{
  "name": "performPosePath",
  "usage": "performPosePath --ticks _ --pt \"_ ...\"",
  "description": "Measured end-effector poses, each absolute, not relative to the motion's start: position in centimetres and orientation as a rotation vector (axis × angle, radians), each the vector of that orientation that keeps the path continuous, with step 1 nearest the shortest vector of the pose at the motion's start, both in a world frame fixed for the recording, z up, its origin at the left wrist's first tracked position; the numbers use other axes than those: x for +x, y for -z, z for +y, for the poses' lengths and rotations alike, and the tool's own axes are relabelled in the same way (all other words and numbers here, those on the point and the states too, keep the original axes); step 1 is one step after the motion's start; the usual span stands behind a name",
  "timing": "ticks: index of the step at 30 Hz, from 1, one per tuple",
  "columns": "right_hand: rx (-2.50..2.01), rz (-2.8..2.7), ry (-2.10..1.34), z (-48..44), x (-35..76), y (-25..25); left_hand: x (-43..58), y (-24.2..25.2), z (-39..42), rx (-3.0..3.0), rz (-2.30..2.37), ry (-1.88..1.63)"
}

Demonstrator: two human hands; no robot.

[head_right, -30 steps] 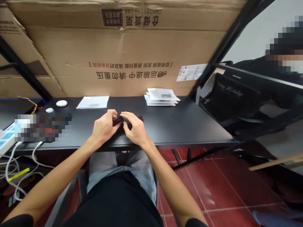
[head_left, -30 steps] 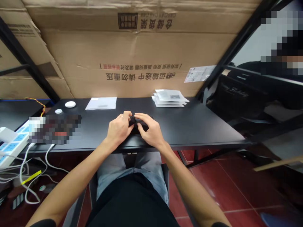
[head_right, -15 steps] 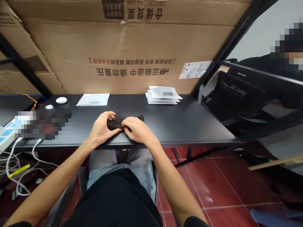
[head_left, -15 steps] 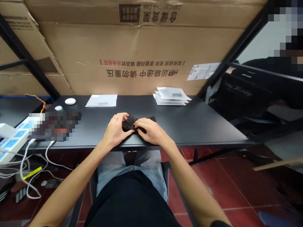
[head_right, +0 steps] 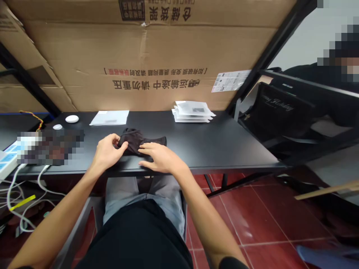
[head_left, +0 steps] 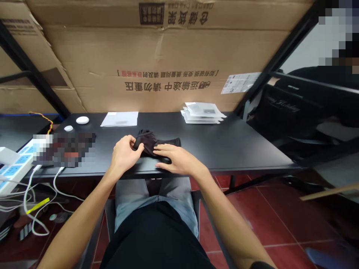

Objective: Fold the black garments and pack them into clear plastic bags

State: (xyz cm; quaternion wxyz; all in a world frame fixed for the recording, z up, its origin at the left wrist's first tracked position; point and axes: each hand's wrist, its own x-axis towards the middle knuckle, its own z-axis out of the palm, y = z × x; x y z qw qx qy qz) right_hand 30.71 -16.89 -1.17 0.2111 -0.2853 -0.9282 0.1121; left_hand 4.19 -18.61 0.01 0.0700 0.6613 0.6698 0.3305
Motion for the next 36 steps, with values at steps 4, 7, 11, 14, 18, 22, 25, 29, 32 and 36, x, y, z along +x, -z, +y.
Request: performPosePath --ticks 4,7,11,14,18,22,25,29,32,36 --pt "-0.653 -2.605 -0.282 -17.6 27.9 2.1 5.8 -0.7 -18.4 2.064 1.980 -1.272" --pt "-0.570 -2.569 -0.279 -17.5 26.7 2.2 7.1 -0.7 -18.2 2.174 1.910 -1.284" --pt "-0.603 -2.457 -0.203 -16.7 28.9 1.4 8.3 0.0 -17.6 2.340 1.819 -1.234" --pt "-0.758 -2.332 -0.225 -16.3 31.9 0.2 9.0 0.6 -17.4 2.441 1.718 -1.162" --pt "-0.869 -2.378 -0.414 -16.0 34.0 -0.7 9.9 1.0 -17.7 2.450 1.569 -1.132" --pt "-0.858 -2.437 -0.460 -15.4 34.1 -0.2 9.8 1.0 -18.4 2.291 1.420 -1.128" --pt "-0.851 -2.429 -0.475 -14.9 34.0 0.3 8.5 0.8 -18.5 2.184 1.570 -1.157" --pt "-0.857 -2.429 -0.459 -15.0 33.9 0.2 6.6 0.7 -17.9 2.057 1.953 -0.912" --pt "-0.845 -2.426 -0.437 -15.1 33.3 0.5 6.1 0.6 -17.4 2.027 1.859 -0.753" --pt "-0.825 -2.387 -0.389 -15.2 32.5 1.3 6.6 0.4 -17.0 1.787 1.545 -0.948"
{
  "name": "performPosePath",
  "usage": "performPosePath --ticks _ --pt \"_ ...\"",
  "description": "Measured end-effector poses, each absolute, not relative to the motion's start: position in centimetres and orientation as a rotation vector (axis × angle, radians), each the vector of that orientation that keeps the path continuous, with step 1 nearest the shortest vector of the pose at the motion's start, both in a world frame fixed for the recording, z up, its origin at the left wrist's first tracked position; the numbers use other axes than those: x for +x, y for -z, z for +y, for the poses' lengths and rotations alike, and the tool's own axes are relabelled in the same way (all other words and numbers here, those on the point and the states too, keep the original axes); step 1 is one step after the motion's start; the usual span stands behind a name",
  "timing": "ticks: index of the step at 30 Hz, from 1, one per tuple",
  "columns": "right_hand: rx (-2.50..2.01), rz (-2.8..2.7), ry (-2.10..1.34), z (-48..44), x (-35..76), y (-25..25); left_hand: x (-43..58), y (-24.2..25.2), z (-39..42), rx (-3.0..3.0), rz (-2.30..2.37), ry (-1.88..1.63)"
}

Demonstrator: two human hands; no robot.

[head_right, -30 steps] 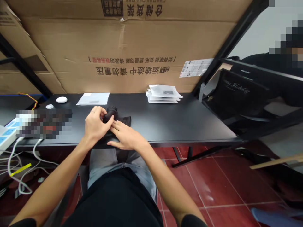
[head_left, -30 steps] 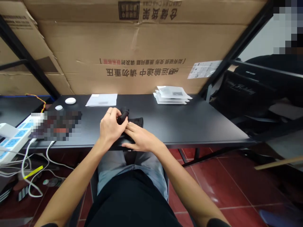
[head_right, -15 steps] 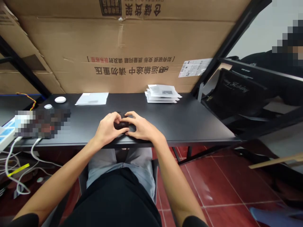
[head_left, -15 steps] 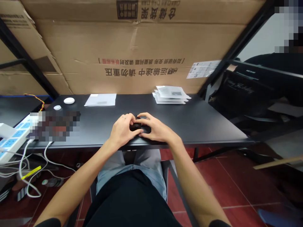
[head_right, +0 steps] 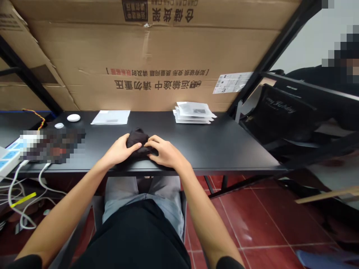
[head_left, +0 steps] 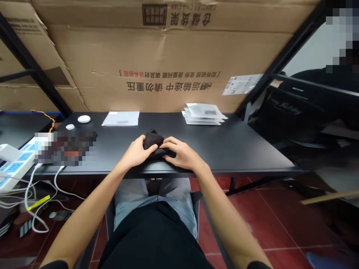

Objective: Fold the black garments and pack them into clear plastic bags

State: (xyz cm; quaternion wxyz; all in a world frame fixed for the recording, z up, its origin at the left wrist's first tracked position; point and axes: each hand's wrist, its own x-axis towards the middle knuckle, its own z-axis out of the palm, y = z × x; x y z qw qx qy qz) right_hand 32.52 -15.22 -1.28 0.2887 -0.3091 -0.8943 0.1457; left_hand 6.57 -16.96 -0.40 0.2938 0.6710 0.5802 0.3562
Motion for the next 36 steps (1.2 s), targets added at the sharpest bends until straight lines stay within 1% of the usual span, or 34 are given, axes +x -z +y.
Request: performPosePath --ticks 3,7,13,16,19,21,23,24,26,27,29,36 --pt "-0.756 -2.337 -0.317 -15.2 32.4 1.5 6.9 0.3 -16.9 1.385 1.239 -1.116" --pt "-0.671 -2.389 -0.157 -15.3 32.4 0.8 7.1 0.1 -17.0 1.008 0.994 -1.109" --pt "-0.603 -2.459 -0.087 -15.3 31.7 0.8 8.3 0.0 -17.6 0.909 0.883 -1.044" --pt "-0.535 -2.427 -0.104 -15.0 32.0 1.5 7.8 0.0 -17.2 0.987 0.903 -0.989" --pt "-0.512 -2.375 -0.078 -14.6 32.9 1.9 4.8 -0.5 -15.3 1.393 1.123 -0.877" --pt "-0.558 -2.325 -0.060 -14.6 33.4 1.8 1.5 -1.0 -12.9 1.822 1.514 -0.902" --pt "-0.646 -2.276 -0.067 -14.7 33.8 1.6 -2.4 -1.5 -10.1 1.919 1.759 -0.957" --pt "-0.694 -2.258 -0.078 -14.8 33.9 1.4 -4.2 -1.7 -8.7 2.061 1.937 -0.864" --pt "-0.778 -2.243 -0.109 -15.1 34.0 1.1 -7.3 -1.9 -6.3 2.272 2.191 -0.538" --pt "-0.810 -2.243 -0.127 -15.2 34.0 1.0 -8.5 -1.9 -5.3 2.329 2.231 -0.386" --pt "-0.854 -2.248 -0.158 -15.5 34.0 0.7 -9.9 -1.8 -4.0 2.369 2.230 -0.234" --pt "-1.082 -2.195 -0.204 -15.2 34.3 0.6 -9.1 -1.3 -4.0 2.432 2.209 -0.111"
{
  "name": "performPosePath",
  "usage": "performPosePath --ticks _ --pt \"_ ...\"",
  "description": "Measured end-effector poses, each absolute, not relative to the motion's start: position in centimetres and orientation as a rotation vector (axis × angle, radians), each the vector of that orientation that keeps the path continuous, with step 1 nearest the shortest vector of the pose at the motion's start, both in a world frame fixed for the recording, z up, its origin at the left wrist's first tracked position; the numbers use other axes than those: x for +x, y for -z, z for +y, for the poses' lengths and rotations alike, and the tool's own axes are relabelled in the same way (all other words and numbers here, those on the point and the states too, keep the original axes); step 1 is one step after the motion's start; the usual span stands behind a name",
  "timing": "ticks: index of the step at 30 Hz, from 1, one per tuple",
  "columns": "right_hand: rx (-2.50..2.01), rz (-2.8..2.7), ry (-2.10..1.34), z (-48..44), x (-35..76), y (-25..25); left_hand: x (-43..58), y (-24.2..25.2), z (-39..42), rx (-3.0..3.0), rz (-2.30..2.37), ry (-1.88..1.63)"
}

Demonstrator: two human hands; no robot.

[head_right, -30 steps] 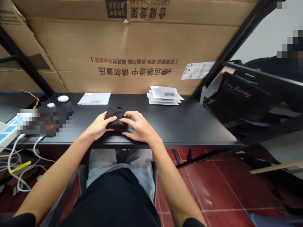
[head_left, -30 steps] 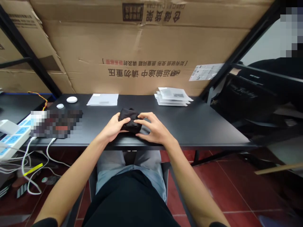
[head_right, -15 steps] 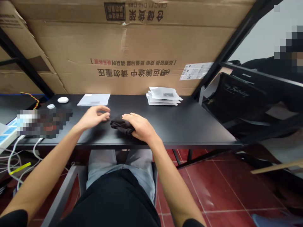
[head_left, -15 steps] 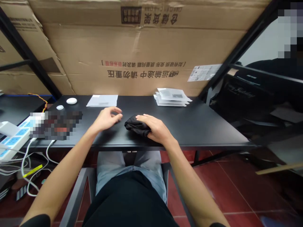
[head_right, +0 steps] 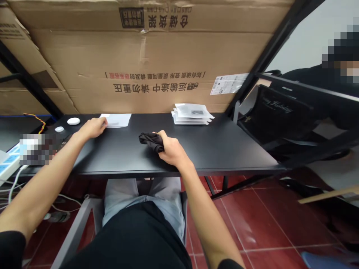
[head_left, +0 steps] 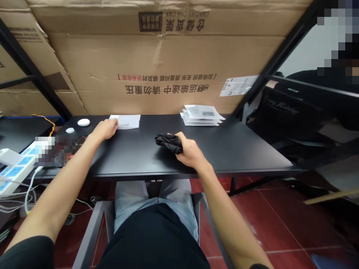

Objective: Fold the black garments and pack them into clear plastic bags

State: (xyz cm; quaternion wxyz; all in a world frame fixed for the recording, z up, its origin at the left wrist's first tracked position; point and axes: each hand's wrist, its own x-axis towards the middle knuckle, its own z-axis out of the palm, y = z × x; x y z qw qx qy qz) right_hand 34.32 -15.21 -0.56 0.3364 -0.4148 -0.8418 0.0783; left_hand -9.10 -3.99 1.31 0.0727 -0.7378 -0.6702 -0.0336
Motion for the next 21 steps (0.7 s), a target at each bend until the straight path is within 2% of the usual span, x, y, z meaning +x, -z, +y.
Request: performPosePath --ticks 6,14,17,21 --pt "-1.152 -1.839 -0.204 -14.7 34.2 0.4 -4.0 0.2 -8.4 -2.445 -1.757 0.271" --pt "-0.895 -1.394 -0.161 -15.2 31.2 0.4 2.2 0.7 -14.1 -2.724 -1.585 0.492" --pt "-0.657 -1.487 -0.217 -15.7 30.0 1.4 3.4 0.1 -15.3 -2.772 -1.615 0.570" --pt "-0.506 -2.056 -0.388 -16.2 30.1 1.9 4.0 -1.2 -16.7 -2.801 -1.635 0.671"
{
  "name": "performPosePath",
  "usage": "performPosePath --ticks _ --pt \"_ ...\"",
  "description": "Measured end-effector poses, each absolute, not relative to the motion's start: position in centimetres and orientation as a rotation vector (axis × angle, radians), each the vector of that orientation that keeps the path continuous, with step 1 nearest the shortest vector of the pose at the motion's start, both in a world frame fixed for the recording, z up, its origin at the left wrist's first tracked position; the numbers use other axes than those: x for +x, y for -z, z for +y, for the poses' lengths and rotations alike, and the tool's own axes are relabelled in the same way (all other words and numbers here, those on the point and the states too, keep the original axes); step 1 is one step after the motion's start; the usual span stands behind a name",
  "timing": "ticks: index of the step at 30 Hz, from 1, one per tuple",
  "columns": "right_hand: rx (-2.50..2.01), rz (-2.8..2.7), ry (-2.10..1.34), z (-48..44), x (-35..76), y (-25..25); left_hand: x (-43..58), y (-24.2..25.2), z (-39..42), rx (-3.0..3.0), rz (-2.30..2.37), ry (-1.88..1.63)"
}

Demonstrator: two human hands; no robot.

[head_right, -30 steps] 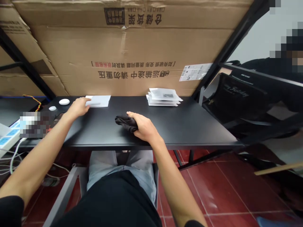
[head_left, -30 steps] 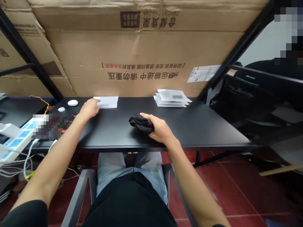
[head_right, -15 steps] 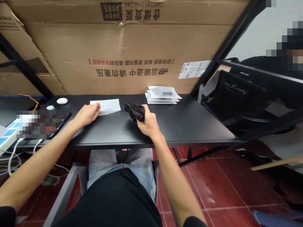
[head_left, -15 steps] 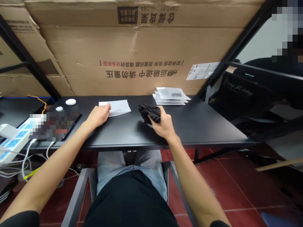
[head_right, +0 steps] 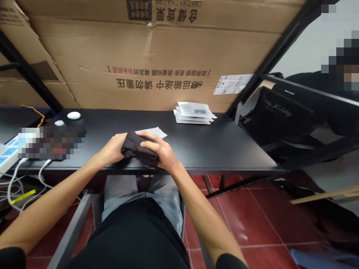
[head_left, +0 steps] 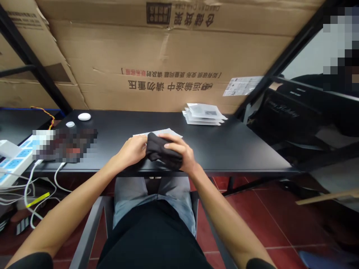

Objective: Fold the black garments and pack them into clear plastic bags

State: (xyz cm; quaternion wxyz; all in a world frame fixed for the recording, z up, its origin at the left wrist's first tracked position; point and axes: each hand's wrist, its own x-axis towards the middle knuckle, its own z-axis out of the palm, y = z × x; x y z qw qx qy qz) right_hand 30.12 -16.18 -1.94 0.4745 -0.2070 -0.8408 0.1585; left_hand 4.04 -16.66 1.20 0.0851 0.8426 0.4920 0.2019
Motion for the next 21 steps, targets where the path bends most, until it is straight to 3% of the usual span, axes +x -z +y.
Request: performPosePath --ticks 5,11,21 --pt "-0.740 -2.478 -0.447 -15.8 30.8 0.2 3.7 -2.5 -17.1 2.514 1.500 -0.664" --pt "-0.665 -2.821 0.121 -14.0 31.4 -1.4 3.4 -2.9 -17.1 2.497 1.653 -0.766" --pt "-1.263 -2.676 0.341 -15.4 28.9 -3.5 5.9 -3.3 -18.6 2.466 1.949 -0.720"
